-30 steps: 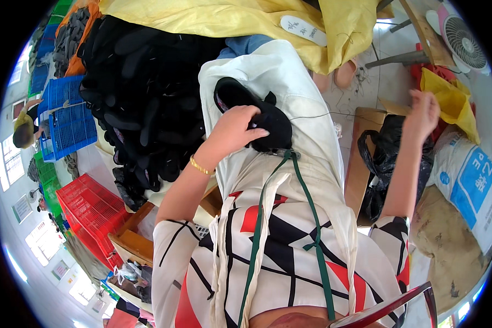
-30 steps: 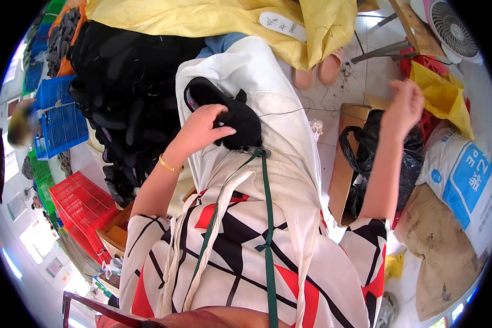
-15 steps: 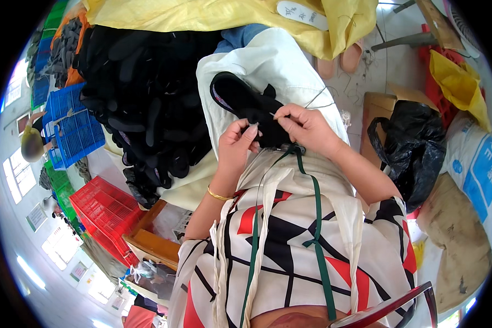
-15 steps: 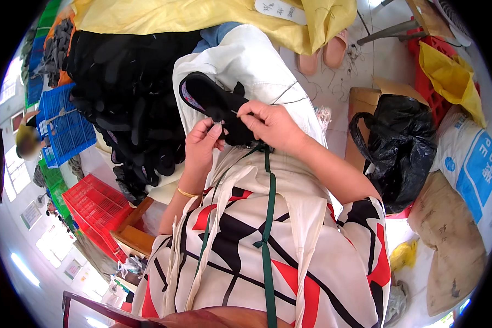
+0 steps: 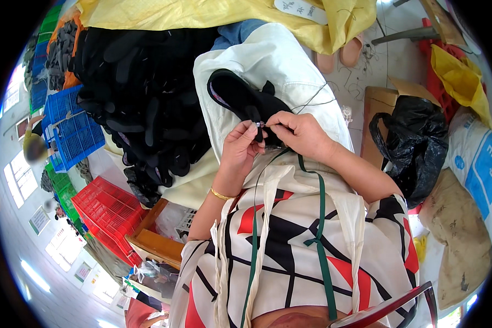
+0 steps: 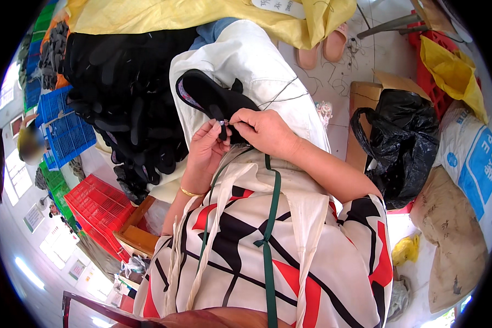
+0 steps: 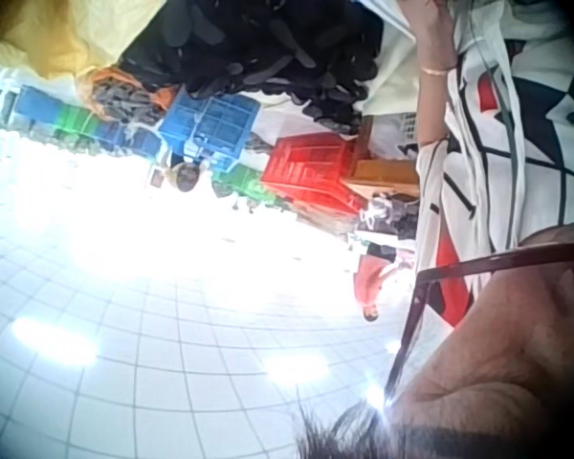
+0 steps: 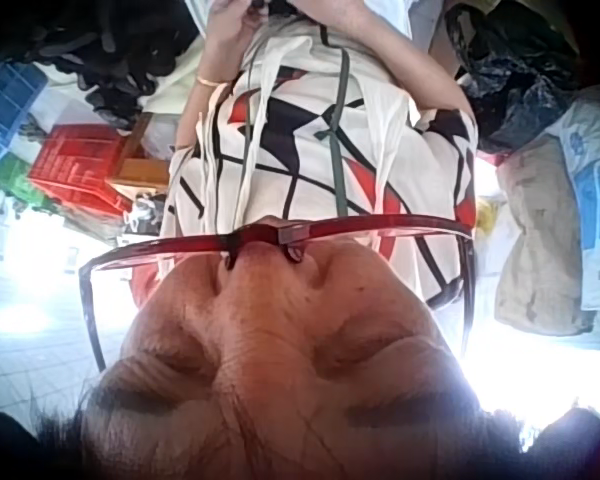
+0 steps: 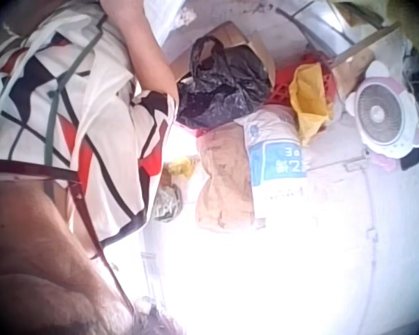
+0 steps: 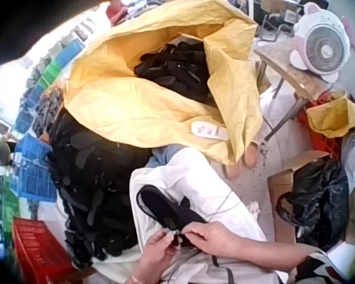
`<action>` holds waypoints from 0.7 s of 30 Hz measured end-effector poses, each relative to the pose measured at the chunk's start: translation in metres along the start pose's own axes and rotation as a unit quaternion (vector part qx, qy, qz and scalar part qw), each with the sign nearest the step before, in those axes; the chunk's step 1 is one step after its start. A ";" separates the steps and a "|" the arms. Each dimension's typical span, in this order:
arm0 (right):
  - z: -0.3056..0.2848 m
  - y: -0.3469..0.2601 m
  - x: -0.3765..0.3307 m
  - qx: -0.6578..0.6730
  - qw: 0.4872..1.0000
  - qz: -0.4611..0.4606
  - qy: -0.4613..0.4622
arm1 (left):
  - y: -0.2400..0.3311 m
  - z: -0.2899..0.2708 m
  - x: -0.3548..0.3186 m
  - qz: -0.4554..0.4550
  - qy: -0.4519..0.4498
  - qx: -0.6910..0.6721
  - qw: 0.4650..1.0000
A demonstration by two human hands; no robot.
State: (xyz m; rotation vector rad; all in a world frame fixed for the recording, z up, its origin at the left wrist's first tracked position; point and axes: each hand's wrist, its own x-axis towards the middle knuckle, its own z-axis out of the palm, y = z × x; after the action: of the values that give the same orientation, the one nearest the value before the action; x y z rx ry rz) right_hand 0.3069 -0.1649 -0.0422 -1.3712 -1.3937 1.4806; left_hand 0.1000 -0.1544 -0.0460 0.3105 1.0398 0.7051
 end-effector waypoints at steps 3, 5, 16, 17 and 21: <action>0.000 0.001 0.001 -0.006 1.000 0.000 -0.003 | 0.001 0.002 0.000 0.002 0.002 -0.005 1.000; 0.000 0.001 0.001 -0.003 1.000 0.000 -0.002 | 0.001 0.003 -0.001 0.004 0.000 -0.009 1.000; 0.001 0.000 0.001 -0.007 1.000 0.004 -0.006 | 0.001 0.004 -0.002 0.011 0.005 -0.002 1.000; 0.001 0.000 0.001 -0.007 1.000 0.005 -0.007 | 0.001 0.004 -0.002 0.010 0.004 -0.002 1.000; 0.000 -0.001 0.001 -0.003 1.000 0.009 -0.009 | 0.001 0.004 -0.002 0.008 0.002 -0.006 1.000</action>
State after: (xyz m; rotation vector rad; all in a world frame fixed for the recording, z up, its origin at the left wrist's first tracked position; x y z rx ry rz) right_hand 0.3064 -0.1640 -0.0413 -1.3820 -1.4014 1.5042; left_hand 0.1023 -0.1542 -0.0420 0.3078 1.0382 0.7261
